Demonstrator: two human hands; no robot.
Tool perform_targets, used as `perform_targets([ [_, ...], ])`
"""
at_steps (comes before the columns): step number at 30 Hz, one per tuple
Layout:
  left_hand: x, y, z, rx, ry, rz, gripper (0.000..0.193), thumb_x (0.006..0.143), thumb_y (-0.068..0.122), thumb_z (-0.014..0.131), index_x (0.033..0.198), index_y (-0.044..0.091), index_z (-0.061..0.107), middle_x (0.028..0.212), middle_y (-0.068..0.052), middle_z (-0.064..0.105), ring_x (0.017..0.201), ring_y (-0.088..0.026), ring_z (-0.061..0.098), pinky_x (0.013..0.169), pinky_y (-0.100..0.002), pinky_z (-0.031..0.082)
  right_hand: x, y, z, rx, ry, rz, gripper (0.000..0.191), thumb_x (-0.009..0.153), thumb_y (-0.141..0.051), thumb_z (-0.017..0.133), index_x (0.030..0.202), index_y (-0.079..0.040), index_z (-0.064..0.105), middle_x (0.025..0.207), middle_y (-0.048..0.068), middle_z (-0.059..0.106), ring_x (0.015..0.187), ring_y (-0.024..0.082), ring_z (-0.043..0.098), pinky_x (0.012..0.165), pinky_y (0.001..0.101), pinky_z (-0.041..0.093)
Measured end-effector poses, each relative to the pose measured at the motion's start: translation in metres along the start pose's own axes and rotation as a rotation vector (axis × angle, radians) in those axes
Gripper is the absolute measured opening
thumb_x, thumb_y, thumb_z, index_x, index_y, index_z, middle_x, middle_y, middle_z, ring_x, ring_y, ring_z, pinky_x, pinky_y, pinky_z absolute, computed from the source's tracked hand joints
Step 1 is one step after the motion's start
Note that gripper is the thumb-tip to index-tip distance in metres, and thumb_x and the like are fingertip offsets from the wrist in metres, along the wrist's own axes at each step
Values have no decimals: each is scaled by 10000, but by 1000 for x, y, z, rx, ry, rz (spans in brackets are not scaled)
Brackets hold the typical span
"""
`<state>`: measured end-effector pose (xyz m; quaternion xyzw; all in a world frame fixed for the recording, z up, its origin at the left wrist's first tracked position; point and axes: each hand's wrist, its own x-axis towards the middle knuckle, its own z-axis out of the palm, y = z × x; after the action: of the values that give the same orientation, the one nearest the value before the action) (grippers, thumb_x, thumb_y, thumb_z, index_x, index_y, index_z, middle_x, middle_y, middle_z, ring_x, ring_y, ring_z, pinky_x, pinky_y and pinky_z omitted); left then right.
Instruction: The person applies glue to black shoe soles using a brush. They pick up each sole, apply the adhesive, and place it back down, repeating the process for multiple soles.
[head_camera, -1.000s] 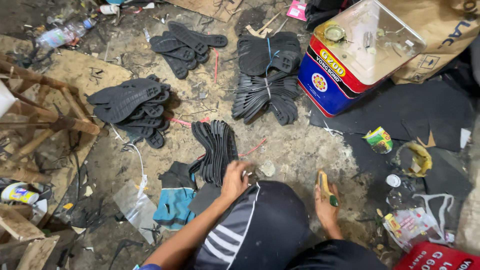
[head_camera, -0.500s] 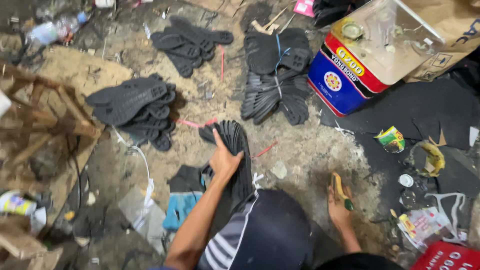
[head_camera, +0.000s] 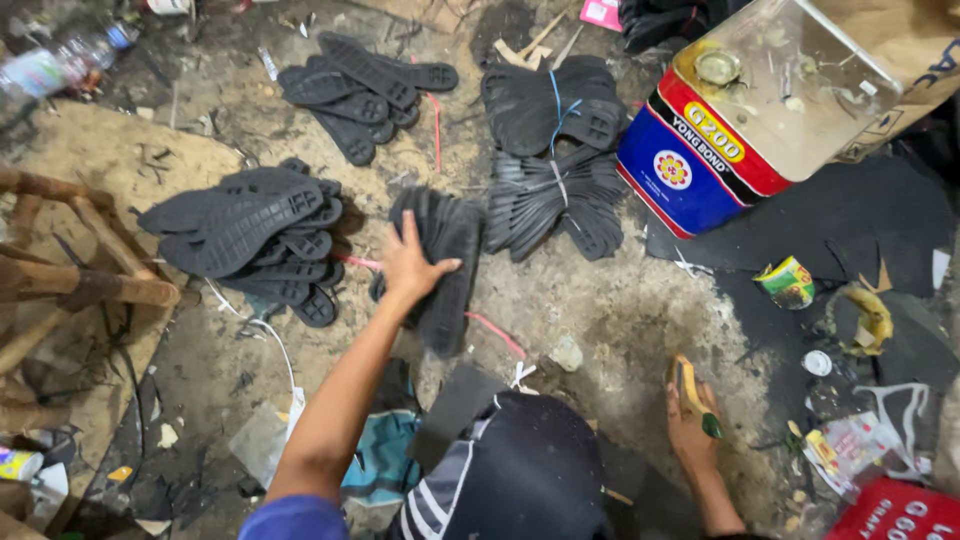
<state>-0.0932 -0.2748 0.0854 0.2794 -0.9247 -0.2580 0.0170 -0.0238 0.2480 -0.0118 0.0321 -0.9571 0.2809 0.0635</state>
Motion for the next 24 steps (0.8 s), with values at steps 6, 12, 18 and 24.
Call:
perform_targets([
  [6, -53, 13, 60, 212, 345, 356, 927, 760, 211, 754, 1574, 70, 334, 1556, -289, 351, 1416, -452, 384, 1163, -564, 302, 2, -1, -3, 77, -60, 39, 361, 1017, -310, 573, 1153, 21, 626, 996, 201, 623, 910, 399, 620, 803, 475, 482],
  [12, -136, 6, 96, 246, 166, 351, 660, 909, 196, 652, 1500, 7, 426, 1435, -239, 468, 1280, -403, 473, 1078, -561, 363, -1, -12, -6, 142, -27, 61, 351, 1025, -322, 578, 1114, 13, 637, 1004, 194, 621, 927, 396, 624, 816, 466, 492],
  [18, -141, 4, 114, -177, 312, 341, 782, 755, -18, 660, 1505, 25, 444, 1425, -381, 422, 1251, -508, 426, 1043, -519, 382, -4, -12, -5, 42, -61, 104, 340, 1038, -323, 576, 1081, 7, 646, 972, 205, 591, 910, 391, 616, 821, 470, 490],
  [24, -141, 2, 127, -312, 159, 260, 521, 798, -21, 737, 1301, 47, 619, 1209, -217, 688, 1155, -433, 650, 1037, -456, 500, 7, 10, 5, -61, 72, -194, 409, 1032, -366, 627, 1156, 16, 703, 1141, 217, 690, 1120, 415, 618, 964, 499, 490],
])
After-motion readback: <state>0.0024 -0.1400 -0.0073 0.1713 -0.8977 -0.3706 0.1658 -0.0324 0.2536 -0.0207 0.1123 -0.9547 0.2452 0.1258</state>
